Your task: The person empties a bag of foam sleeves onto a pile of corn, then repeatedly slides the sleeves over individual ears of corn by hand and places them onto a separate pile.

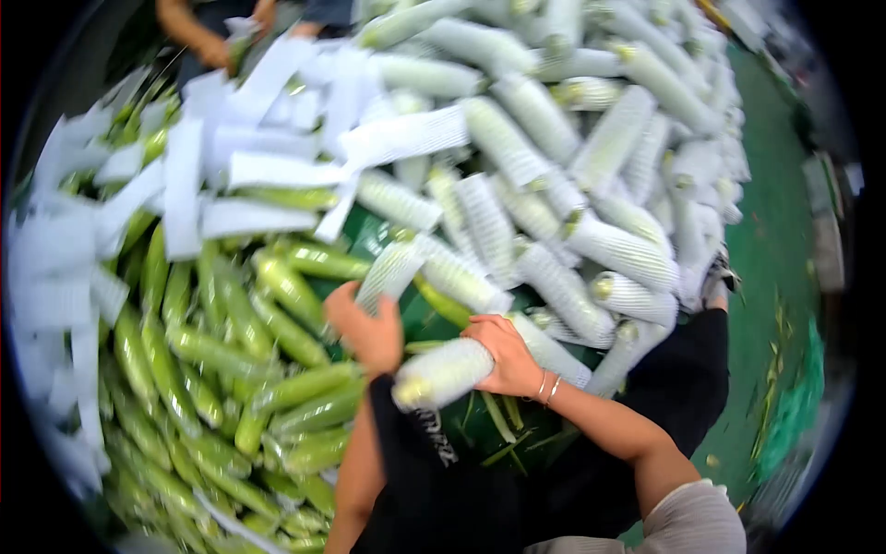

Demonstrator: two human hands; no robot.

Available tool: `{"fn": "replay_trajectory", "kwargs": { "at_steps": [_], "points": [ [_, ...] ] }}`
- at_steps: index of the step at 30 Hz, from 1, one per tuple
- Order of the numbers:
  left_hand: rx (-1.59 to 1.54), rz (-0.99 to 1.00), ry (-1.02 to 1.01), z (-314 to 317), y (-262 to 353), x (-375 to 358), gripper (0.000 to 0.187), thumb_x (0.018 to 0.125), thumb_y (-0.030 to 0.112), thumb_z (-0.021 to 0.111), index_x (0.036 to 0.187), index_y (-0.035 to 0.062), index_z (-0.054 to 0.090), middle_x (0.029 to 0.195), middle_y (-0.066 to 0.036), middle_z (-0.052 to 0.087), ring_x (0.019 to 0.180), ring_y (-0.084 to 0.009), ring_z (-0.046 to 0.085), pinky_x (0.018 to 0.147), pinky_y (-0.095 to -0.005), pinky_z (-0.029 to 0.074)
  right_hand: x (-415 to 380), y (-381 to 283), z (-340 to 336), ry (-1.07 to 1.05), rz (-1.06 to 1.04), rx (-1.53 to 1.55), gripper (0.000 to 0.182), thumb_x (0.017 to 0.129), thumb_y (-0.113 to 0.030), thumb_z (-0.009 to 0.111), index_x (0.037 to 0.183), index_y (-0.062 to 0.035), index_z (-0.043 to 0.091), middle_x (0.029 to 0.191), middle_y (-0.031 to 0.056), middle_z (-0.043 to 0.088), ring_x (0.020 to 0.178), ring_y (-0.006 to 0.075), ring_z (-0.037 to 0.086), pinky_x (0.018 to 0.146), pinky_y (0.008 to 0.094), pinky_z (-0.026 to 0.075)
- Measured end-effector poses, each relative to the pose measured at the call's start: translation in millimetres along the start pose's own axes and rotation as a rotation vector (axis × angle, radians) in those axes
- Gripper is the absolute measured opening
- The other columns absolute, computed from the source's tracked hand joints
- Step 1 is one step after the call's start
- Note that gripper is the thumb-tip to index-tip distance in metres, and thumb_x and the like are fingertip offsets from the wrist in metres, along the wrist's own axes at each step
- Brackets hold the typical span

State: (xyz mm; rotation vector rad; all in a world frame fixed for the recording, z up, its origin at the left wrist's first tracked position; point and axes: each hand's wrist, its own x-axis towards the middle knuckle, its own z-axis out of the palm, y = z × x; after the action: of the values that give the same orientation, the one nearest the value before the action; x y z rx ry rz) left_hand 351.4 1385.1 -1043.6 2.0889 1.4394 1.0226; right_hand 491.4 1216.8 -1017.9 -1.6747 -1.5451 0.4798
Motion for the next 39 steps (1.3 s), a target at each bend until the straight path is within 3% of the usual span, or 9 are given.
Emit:
{"fn": "replay_trajectory", "kwargs": {
  "at_steps": [3,8,14,18,20,24,28,34,39],
  "points": [
    [0.419,0.058,-0.503,-0.1,-48.4,-5.4,0.073,0.063,0.027,0.074,0.122,-0.0006,0.04,0.104,-0.023,0.051,0.098,-0.041,0.049,0.083,-0.0486,0.041,0.4,2.2,-40.3,0.092,0.545,0.176,0.049,0.062,-0.022,0.075,0.101,-0.0002,0.055,0.091,0.0147,0.062,0.088,0.0311,0.061,0.078,0.0367,0.048],
    [0.007,-0.339,-0.573,5.6,-43.9,-3.5,0.067,0.06,0.017,0.072,0.119,0.0037,0.043,0.11,-0.024,0.054,0.1,-0.042,0.054,0.085,-0.0455,0.044,-8.3,-17.9,-127.8,0.29,0.94,0.333,0.052,0.065,-0.029,0.074,0.104,0.0013,0.057,0.095,0.0139,0.064,0.081,0.0206,0.062,0.075,0.0319,0.049],
    [-1.101,-0.357,-0.822,36.2,138.3,34.7,0.049,0.072,0.011,0.07,0.114,-0.0036,0.049,0.105,-0.013,0.06,0.092,-0.0205,0.059,0.082,-0.0318,0.047,-11.6,-0.4,-258.7,0.72,0.634,-0.083,0.056,0.073,-0.03,0.07,0.109,0.0031,0.043,0.093,0.0182,0.058,0.073,0.0232,0.061,0.061,0.0332,0.051],
    [-0.834,0.182,-0.894,96.1,252.3,13.5,0.047,0.084,0.028,0.064,0.116,-0.0029,0.05,0.098,-0.014,0.062,0.086,-0.0192,0.061,0.075,-0.032,0.05,-26.2,29.4,-276.1,0.492,0.673,-0.684,0.061,0.081,-0.031,0.064,0.124,0.0028,0.038,0.117,0.0266,0.049,0.103,0.0337,0.053,0.085,0.0405,0.044],
    [-0.81,-0.101,-1.715,118.6,269.9,6.8,0.053,0.085,0.036,0.062,0.117,-0.0049,0.049,0.092,-0.015,0.063,0.083,-0.0173,0.061,0.072,-0.0294,0.05,-24.4,38.3,-283.0,0.424,0.536,-1.082,0.064,0.084,-0.033,0.061,0.131,0.0019,0.035,0.127,0.0293,0.042,0.116,0.038,0.046,0.094,0.0435,0.039],
    [-0.77,0.254,-1.454,113.8,222.4,-24.3,0.05,0.087,0.034,0.061,0.117,-0.0048,0.049,0.087,-0.011,0.062,0.08,-0.0143,0.06,0.069,-0.0271,0.048,-3.5,46.3,-254.2,0.487,0.473,-0.66,0.074,0.083,-0.044,0.058,0.139,-0.0044,0.029,0.14,0.0295,0.028,0.13,0.0426,0.028,0.106,0.0458,0.025],
    [-0.737,-0.155,-1.43,56.1,127.8,-11.8,0.033,0.09,0.022,0.059,0.113,-0.0008,0.054,0.083,-0.005,0.063,0.076,-0.011,0.059,0.067,-0.0263,0.047,20.5,78.5,-210.6,0.346,0.478,-1.17,0.081,0.072,-0.044,0.065,0.138,-0.0065,0.035,0.14,0.0295,0.029,0.13,0.0418,0.028,0.107,0.0467,0.024],
    [-0.638,-0.565,-0.411,-124.1,-39.7,-23.4,0.019,0.088,0.013,0.059,0.102,0.0002,0.058,0.086,-0.004,0.061,0.078,-0.0107,0.058,0.07,-0.0248,0.048,12.5,84.0,-205.7,0.378,0.328,-1.253,0.07,0.08,-0.033,0.061,0.138,-0.0061,0.033,0.139,0.027,0.032,0.129,0.0411,0.031,0.105,0.0469,0.024],
    [-0.439,-0.709,-0.071,-222.6,-87.6,-70.0,0.008,0.09,0.007,0.054,0.091,0.0005,0.058,0.075,-0.003,0.058,0.066,-0.0092,0.053,0.062,-0.0229,0.045,79.2,-29.8,-85.8,0.049,0.009,-0.539,0.061,0.071,-0.011,0.068,0.126,-0.0014,0.043,0.131,0.0208,0.041,0.123,0.0385,0.037,0.104,0.0471,0.026]
  ]
}}
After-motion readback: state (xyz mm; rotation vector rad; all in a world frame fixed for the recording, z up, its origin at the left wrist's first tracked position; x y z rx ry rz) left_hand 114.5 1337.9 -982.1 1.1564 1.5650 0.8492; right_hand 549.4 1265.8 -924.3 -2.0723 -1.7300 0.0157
